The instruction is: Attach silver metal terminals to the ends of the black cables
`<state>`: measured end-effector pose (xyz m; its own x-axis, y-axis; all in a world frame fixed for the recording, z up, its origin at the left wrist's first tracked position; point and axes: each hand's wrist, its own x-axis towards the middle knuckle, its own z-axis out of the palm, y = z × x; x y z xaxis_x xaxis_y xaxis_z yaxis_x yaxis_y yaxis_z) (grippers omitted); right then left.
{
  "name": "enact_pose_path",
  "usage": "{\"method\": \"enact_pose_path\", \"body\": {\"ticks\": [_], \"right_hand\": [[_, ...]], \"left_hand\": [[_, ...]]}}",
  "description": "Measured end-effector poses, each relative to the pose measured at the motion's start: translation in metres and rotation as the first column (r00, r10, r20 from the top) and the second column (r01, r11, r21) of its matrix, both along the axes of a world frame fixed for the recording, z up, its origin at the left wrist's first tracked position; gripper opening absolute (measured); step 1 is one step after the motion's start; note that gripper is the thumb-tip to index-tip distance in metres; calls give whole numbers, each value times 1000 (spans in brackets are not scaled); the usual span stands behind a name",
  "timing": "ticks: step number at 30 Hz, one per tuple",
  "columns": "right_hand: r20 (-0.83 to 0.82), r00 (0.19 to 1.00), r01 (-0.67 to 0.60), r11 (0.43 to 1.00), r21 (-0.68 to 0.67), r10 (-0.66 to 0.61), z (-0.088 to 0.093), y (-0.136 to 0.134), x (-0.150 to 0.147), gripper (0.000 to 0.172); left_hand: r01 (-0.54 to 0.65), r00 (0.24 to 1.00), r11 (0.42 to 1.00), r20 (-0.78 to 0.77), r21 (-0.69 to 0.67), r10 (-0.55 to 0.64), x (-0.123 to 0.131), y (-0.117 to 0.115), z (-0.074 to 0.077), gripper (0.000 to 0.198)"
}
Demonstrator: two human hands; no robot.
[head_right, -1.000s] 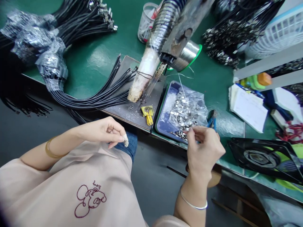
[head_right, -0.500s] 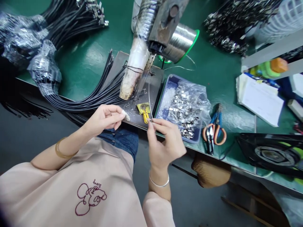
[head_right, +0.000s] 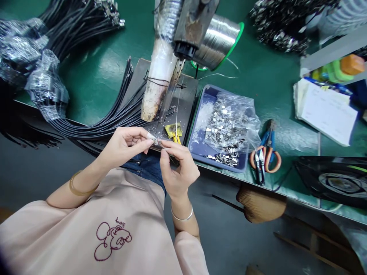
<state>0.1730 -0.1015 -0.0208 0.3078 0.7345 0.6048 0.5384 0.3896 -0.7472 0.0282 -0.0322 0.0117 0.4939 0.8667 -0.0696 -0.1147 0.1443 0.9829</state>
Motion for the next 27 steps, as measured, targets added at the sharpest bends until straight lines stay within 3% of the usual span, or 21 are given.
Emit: {"method": "enact_pose_path", "body": {"ticks": [3,8,15,18,22,27], "right_hand": [[44,999,-10,999,32,9,0,1,2,18],[299,954,-37,993,108,3,0,0,5,19],[495,867,20,997,73,-53,9,-1,0,20],[429,900,42,996,81,-73,9,1,0,19],[132,987,92,996,1,-91,11,3,3,14],[-118,990,-107,966,-234,81,20,7,6,9]], "left_hand": [[-9,1000,1000,-11,9,9,2,0,-3,13],[-13,998,998,-63,57,16,3,0,-7,18],[-52,997,995,-54,85,57,6,-5,-4,13],[-66,994,993,-76,93,73,7,-6,-6,10],[-102,992,990,-71,98,109,2,-6,-5,8],[-33,997,990,-65,137,42,-4,-6,-1,10]]}}
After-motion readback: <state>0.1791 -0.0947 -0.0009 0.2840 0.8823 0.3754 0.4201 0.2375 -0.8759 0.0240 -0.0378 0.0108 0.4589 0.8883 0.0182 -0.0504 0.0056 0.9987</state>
